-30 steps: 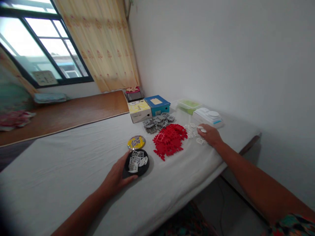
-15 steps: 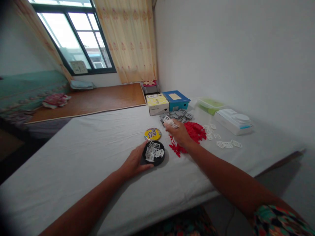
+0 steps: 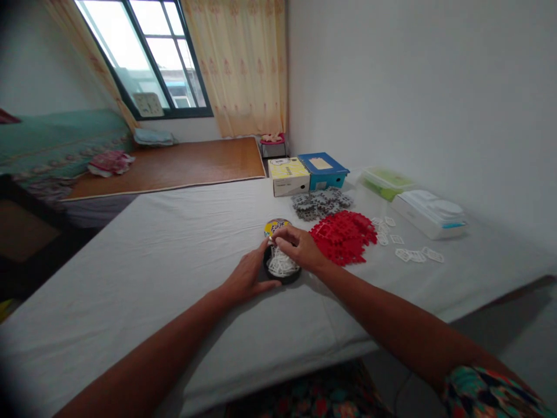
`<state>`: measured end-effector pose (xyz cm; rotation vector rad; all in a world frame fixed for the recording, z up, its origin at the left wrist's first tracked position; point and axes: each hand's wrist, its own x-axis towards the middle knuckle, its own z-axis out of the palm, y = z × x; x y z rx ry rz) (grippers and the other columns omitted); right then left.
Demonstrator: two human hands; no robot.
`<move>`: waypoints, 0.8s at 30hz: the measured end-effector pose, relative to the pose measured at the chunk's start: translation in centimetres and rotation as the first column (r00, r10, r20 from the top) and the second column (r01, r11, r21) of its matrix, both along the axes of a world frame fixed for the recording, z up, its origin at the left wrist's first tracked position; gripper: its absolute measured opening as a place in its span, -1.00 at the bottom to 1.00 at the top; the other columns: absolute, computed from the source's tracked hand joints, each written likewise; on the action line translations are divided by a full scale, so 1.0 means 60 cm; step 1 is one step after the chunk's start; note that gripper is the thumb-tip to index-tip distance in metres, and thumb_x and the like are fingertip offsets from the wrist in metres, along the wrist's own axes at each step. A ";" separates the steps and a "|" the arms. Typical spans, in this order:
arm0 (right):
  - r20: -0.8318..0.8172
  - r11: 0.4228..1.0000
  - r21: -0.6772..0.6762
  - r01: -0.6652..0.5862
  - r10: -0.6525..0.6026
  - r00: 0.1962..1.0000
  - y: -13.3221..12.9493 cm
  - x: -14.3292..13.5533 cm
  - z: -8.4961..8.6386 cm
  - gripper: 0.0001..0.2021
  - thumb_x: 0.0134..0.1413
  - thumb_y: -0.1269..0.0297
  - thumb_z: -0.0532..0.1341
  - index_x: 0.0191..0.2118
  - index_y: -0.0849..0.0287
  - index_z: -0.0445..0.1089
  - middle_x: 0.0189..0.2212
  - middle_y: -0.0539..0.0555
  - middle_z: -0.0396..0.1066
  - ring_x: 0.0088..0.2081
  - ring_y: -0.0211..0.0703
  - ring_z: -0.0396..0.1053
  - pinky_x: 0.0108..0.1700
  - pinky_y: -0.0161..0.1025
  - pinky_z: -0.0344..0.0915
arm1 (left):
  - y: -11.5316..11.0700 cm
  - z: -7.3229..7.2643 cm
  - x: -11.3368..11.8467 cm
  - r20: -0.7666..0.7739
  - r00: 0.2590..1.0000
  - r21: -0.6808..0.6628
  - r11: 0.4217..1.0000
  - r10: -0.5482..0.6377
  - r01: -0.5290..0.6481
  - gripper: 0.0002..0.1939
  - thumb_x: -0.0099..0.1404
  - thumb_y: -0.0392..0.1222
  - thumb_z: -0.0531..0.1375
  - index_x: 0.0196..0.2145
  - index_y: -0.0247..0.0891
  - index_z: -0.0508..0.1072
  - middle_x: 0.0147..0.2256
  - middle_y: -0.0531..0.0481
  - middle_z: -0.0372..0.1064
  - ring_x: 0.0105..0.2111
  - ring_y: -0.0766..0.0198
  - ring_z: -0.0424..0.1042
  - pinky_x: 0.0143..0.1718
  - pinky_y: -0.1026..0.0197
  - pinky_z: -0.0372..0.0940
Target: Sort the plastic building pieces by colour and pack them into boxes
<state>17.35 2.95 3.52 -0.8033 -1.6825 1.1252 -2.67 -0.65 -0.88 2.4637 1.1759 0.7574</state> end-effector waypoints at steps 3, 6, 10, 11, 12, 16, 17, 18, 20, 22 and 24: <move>-0.102 0.990 -0.129 -0.064 0.051 0.993 -0.009 0.007 0.003 -0.71 0.13 0.02 0.22 -0.18 0.14 0.44 -0.27 0.07 0.47 -0.16 -0.10 0.44 -0.11 -0.09 0.43 | 0.001 0.000 0.001 -0.014 1.000 -0.002 1.000 0.006 -0.006 0.14 0.14 0.17 0.31 0.38 -0.27 -0.30 0.32 -0.38 -0.01 0.25 -0.18 0.14 0.19 -0.22 0.14; -0.171 0.976 -0.172 -0.131 0.102 0.980 -0.019 0.023 0.015 -0.68 0.18 -0.01 0.17 -0.11 0.11 0.43 -0.11 0.11 0.44 -0.02 -0.04 0.39 -0.07 -0.05 0.44 | 0.001 0.000 0.000 -0.018 1.000 0.007 1.000 0.005 -0.005 0.12 0.14 0.18 0.30 0.38 -0.27 -0.27 0.32 -0.37 -0.01 0.26 -0.17 0.13 0.19 -0.21 0.14; -0.020 0.981 0.016 0.192 -0.191 0.981 -0.009 0.094 0.048 -0.67 0.23 -0.02 0.12 -0.08 0.08 0.44 -0.06 0.09 0.45 -0.02 -0.07 0.40 0.06 -0.02 0.35 | 0.000 0.004 -0.002 -0.050 0.999 0.004 1.000 0.016 -0.016 0.07 0.16 0.16 0.29 0.38 -0.26 -0.22 0.32 -0.36 -0.02 0.27 -0.17 0.11 0.21 -0.21 0.13; 0.028 0.953 0.063 0.297 -0.300 0.954 -0.001 0.126 0.055 -0.65 0.23 -0.02 0.10 -0.07 0.08 0.44 -0.06 0.09 0.46 -0.03 -0.06 0.40 0.07 -0.01 0.34 | 0.000 0.006 -0.003 -0.058 0.998 0.001 1.000 0.018 -0.018 0.06 0.16 0.15 0.29 0.38 -0.26 -0.21 0.33 -0.35 -0.03 0.27 -0.17 0.11 0.21 -0.20 0.13; 0.086 0.914 0.106 0.391 -0.400 0.913 0.007 0.163 0.059 -0.64 0.23 -0.03 0.09 -0.05 0.08 0.43 -0.07 0.09 0.47 -0.04 -0.04 0.41 0.06 0.01 0.34 | 0.000 0.007 -0.004 -0.062 0.998 0.001 1.000 0.018 -0.018 0.05 0.17 0.14 0.29 0.38 -0.25 -0.21 0.33 -0.34 -0.03 0.27 -0.16 0.10 0.21 -0.20 0.13; 0.448 0.753 0.368 0.546 -0.657 0.606 0.030 0.354 0.029 -0.54 0.13 -0.09 0.11 0.00 0.11 0.42 -0.01 0.18 0.45 0.01 0.12 0.40 0.09 0.10 0.30 | 0.002 0.007 -0.006 -0.067 0.998 0.019 1.000 0.014 -0.013 0.03 0.19 0.11 0.28 0.38 -0.21 -0.22 0.33 -0.31 -0.02 0.28 -0.14 0.10 0.21 -0.17 0.14; 0.530 0.728 0.451 0.517 -0.684 0.502 0.029 0.404 0.009 -0.49 0.10 -0.13 0.11 0.01 0.12 0.42 0.01 0.21 0.44 0.07 0.17 0.35 0.15 0.13 0.23 | 0.002 0.006 -0.007 -0.071 0.997 0.026 1.000 0.016 -0.014 0.03 0.19 0.10 0.28 0.38 -0.21 -0.23 0.33 -0.30 -0.02 0.28 -0.13 0.11 0.22 -0.17 0.14; 0.604 0.727 0.495 0.475 -0.681 0.413 0.025 0.449 -0.013 -0.42 0.05 -0.17 0.13 0.04 0.15 0.40 0.04 0.25 0.41 0.11 0.22 0.31 0.19 0.14 0.18 | 0.003 0.004 -0.008 -0.076 0.997 0.032 0.999 0.019 -0.017 0.02 0.20 0.09 0.28 0.38 -0.21 -0.24 0.33 -0.30 -0.02 0.27 -0.13 0.12 0.21 -0.17 0.15; 0.735 0.739 0.488 0.465 -0.635 0.237 0.011 0.522 -0.062 -0.23 -0.09 -0.27 0.18 0.13 0.23 0.34 0.12 0.34 0.34 0.17 0.32 0.25 0.21 0.18 0.14 | 0.004 0.000 -0.010 -0.091 0.996 0.043 0.999 0.023 -0.019 0.01 0.21 0.09 0.27 0.38 -0.21 -0.24 0.33 -0.31 -0.01 0.26 -0.14 0.13 0.21 -0.18 0.16; 0.813 0.743 0.446 0.499 -0.570 0.123 -0.003 0.561 -0.105 -0.07 -0.14 -0.34 0.17 0.22 0.30 0.23 0.19 0.41 0.25 0.20 0.38 0.20 0.20 0.21 0.14 | 0.005 -0.003 -0.012 -0.105 0.994 0.055 0.998 0.026 -0.021 0.00 0.22 0.09 0.26 0.38 -0.21 -0.25 0.33 -0.31 -0.02 0.26 -0.14 0.14 0.20 -0.19 0.16; 0.832 0.745 0.436 0.505 -0.547 0.089 -0.005 0.568 -0.133 0.00 -0.10 -0.37 0.12 0.30 0.34 0.12 0.25 0.43 0.14 0.25 0.38 0.12 0.23 0.20 0.11 | 0.006 -0.004 -0.013 -0.115 0.993 0.065 0.998 0.030 -0.022 0.00 0.23 0.09 0.25 0.38 -0.20 -0.25 0.33 -0.31 -0.03 0.26 -0.14 0.14 0.20 -0.18 0.17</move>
